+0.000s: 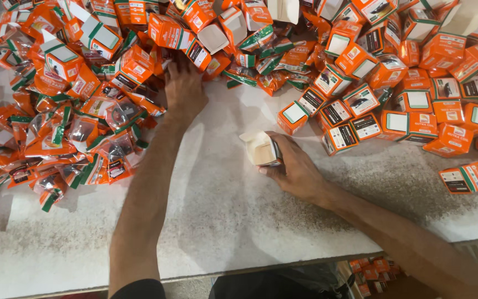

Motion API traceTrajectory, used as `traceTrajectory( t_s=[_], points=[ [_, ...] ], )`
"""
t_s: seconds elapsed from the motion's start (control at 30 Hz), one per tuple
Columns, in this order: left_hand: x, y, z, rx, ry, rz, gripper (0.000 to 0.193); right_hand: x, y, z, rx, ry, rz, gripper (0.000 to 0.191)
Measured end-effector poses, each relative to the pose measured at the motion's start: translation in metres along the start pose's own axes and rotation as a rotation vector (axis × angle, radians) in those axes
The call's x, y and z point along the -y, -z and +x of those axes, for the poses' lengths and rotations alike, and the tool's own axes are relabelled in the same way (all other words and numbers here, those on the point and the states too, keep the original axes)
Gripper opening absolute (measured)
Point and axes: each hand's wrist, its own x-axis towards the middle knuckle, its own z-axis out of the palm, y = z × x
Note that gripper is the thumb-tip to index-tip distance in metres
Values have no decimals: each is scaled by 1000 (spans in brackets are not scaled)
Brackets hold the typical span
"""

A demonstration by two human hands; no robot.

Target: The person assembles small orange paper boxes by hand, places a plastic-wrapped product inside each one, folds the flaps closed, and sets the finished box aside with the pile of packed boxes on the table. The person repeats this packing cycle continuously across the table.

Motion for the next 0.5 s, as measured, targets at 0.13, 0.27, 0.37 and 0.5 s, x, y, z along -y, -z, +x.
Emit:
traceTrajectory(
  t_s=[0.13, 0.27, 0.37, 0.5],
  points=[
    [-4, -7, -20, -73, -230, 26, 67, -2, 8, -3, 47, -52, 82, 69],
    [3, 12, -58, 17, -44, -122, 56, -7, 7, -6, -7, 126, -17, 65],
    [-1, 33, -78, -25, -65, -303, 54, -10, 6, -10, 4, 96, -59, 69],
    [-25, 73, -103, -38, -141, -604, 40, -9, 4, -14, -55, 64, -57, 71]
  ],
)
